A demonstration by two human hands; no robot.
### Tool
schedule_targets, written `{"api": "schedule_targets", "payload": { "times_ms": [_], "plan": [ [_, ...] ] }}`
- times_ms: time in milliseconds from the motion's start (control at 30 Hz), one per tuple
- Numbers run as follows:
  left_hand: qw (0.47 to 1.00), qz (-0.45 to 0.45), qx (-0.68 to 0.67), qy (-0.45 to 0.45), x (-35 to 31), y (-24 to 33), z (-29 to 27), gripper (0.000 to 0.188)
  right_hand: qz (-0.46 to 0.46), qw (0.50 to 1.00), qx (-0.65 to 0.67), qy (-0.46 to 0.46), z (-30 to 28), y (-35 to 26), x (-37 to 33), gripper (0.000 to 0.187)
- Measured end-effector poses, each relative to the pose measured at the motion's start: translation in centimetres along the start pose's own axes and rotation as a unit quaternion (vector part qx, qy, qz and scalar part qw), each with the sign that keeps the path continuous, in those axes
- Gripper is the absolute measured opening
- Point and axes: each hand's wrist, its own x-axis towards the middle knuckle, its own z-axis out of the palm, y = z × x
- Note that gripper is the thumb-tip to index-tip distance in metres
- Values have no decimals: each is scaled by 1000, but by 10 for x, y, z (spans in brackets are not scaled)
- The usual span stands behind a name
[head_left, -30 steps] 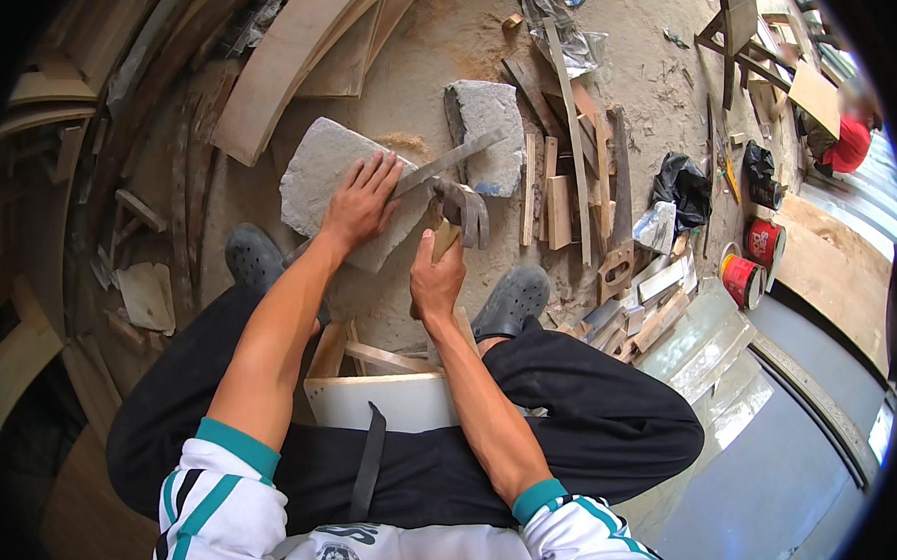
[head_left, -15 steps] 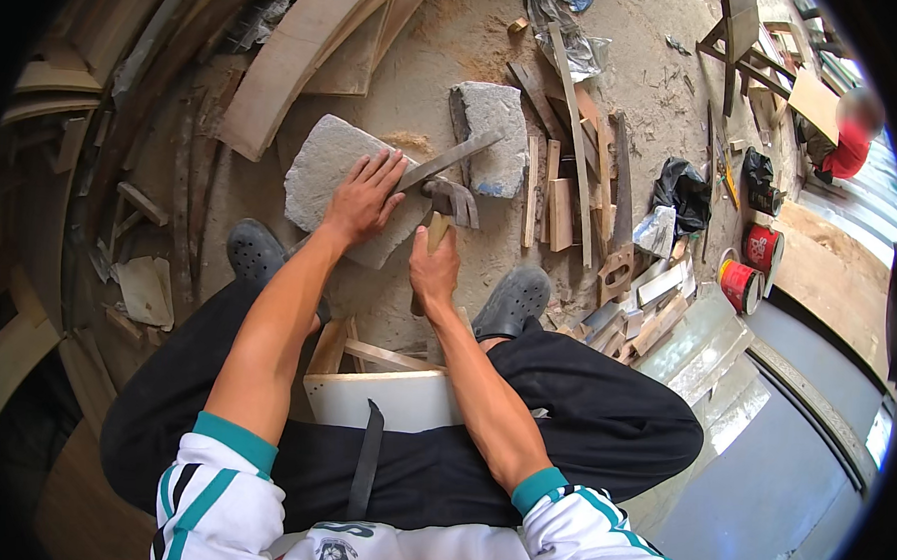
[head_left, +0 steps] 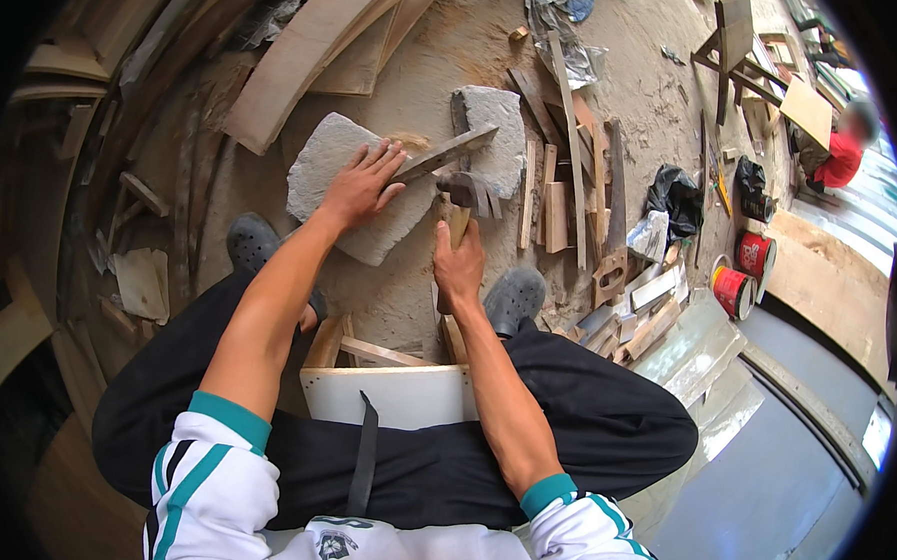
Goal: The person sits on the floor and uses a hammer and chisel to split a piece of wood. They repeatedly strike the chisel to separate the wood into smaller pieces.
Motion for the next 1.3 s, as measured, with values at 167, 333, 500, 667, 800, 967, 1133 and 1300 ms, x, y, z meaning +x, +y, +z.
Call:
{"api": "schedule_targets", "payload": {
  "times_ms": [167,333,500,667,800,967,1133,1300],
  "plan": [
    [1000,7,-10,6,-1,-1,4,58,8,998,57,-8,7,-24,1,36],
    [1000,10,-5,9,-2,2,8,57,25,991,-93,-97,-5,-23,18,34],
    [999,10,-4,36,-4,-1,8,56,24,998,-36,-34,-17,-54,19,34],
    [998,17,-18,49,0,3,8,54,0,968,-185,-170,-7,-19,26,33],
    [999,8,-16,47,-6,1,9,54,-19,993,-55,-101,-14,-58,18,28],
    [999,7,-16,49,-2,2,11,54,22,987,-109,-116,-5,-30,18,30],
    [1000,-12,14,20,-9,19,9,56,31,984,-133,-113,-16,-19,16,29],
    [999,-10,-21,38,-9,17,8,56,-38,996,-79,-23,-12,-19,8,29]
  ]
}}
